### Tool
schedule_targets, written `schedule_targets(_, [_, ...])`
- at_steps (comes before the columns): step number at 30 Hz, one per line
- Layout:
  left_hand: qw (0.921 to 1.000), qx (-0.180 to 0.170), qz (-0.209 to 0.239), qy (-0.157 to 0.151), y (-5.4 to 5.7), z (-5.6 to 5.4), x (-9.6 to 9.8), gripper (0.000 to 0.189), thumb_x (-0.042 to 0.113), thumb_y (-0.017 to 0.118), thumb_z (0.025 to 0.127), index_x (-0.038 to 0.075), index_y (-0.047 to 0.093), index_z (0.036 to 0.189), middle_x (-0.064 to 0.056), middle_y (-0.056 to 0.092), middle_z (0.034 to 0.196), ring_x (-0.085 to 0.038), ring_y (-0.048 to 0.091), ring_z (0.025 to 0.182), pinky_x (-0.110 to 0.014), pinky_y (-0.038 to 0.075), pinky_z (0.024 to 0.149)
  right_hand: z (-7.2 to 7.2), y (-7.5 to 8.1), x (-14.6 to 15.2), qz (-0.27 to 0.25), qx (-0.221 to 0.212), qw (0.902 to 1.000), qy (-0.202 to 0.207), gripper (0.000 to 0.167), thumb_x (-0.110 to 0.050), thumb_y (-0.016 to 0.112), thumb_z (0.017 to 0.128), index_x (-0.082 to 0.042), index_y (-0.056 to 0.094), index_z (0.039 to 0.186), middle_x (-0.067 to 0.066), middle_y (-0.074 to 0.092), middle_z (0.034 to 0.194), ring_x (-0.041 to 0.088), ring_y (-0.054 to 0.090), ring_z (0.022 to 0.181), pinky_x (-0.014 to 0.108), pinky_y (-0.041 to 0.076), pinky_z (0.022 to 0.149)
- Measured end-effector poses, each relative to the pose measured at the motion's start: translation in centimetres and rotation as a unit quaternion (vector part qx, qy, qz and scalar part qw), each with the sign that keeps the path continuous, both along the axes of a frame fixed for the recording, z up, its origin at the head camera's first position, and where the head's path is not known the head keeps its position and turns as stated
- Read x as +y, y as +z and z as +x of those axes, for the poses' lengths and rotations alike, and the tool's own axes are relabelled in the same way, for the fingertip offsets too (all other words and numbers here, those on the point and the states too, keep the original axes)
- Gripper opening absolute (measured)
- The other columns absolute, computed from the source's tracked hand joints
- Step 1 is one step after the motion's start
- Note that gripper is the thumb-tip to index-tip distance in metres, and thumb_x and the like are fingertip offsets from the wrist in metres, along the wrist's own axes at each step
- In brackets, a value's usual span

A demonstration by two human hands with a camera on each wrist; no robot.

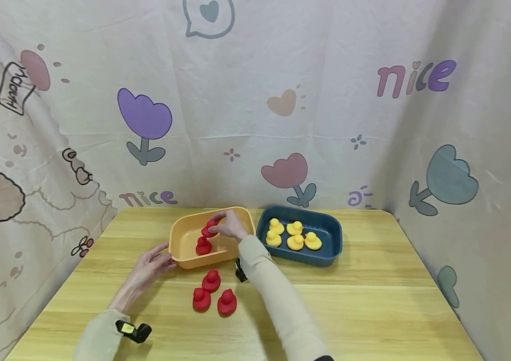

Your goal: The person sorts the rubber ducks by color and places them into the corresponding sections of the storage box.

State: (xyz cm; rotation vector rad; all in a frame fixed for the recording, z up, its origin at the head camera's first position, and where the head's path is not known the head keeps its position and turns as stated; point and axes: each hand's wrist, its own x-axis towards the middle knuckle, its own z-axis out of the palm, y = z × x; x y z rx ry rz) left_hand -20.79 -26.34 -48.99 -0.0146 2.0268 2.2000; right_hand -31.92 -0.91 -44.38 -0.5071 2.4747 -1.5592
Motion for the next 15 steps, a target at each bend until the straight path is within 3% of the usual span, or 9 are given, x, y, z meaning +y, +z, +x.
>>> schedule_targets(4, [1.0000, -0.001, 0.006, 0.001, 0.0, -0.1, 0.1, 0.060, 0.001, 0.046, 0.105, -0.011, 0.017, 0.156, 0.001, 0.070, 0.100, -0.004, 0.070, 0.088, -0.016, 0.061, 0.086, -0.7, -0.1, -0.6, 0.002, -0.020, 0.9994, -0.027, 0.027, -0.012, 0.081, 0.084, -0.003, 0.075, 0.109, 0.016, 0.070, 0.113, 0.017, 0.058, 0.084, 0.024, 0.058, 0.068])
schedule_targets(7, [1.0000, -0.003, 0.003, 0.001, 0.0, 0.0, 0.1, 0.059, 0.001, 0.045, 0.105, -0.010, 0.018, 0.156, 0.001, 0.071, 0.100, -0.003, 0.069, 0.088, -0.016, 0.061, 0.086, -1.1, 0.1, -0.9, 0.000, -0.034, 0.9989, -0.031, 0.027, -0.011, 0.080, 0.084, -0.002, 0.074, 0.108, 0.017, 0.070, 0.113, 0.019, 0.058, 0.086, 0.023, 0.057, 0.069])
schedule_targets(10, [1.0000, -0.003, 0.001, -0.004, 0.1, 0.0, 0.1, 0.060, 0.001, 0.046, 0.105, -0.010, 0.016, 0.156, 0.002, 0.071, 0.101, -0.002, 0.069, 0.088, -0.016, 0.061, 0.087, -1.4, 0.2, -1.4, 0.000, -0.051, 0.9982, -0.032, 0.027, -0.009, 0.079, 0.085, 0.000, 0.074, 0.110, 0.018, 0.071, 0.112, 0.019, 0.059, 0.086, 0.029, 0.062, 0.077])
schedule_targets(15, [1.0000, -0.001, 0.002, -0.006, 0.2, 0.1, 0.1, 0.062, 0.003, 0.047, 0.105, -0.010, 0.015, 0.156, 0.003, 0.071, 0.101, -0.002, 0.069, 0.088, -0.016, 0.060, 0.087, -1.8, -0.3, -2.7, -0.012, -0.058, 0.9974, -0.042, 0.032, -0.003, 0.081, 0.080, 0.005, 0.073, 0.110, 0.021, 0.071, 0.107, 0.014, 0.059, 0.073, 0.046, 0.064, 0.085])
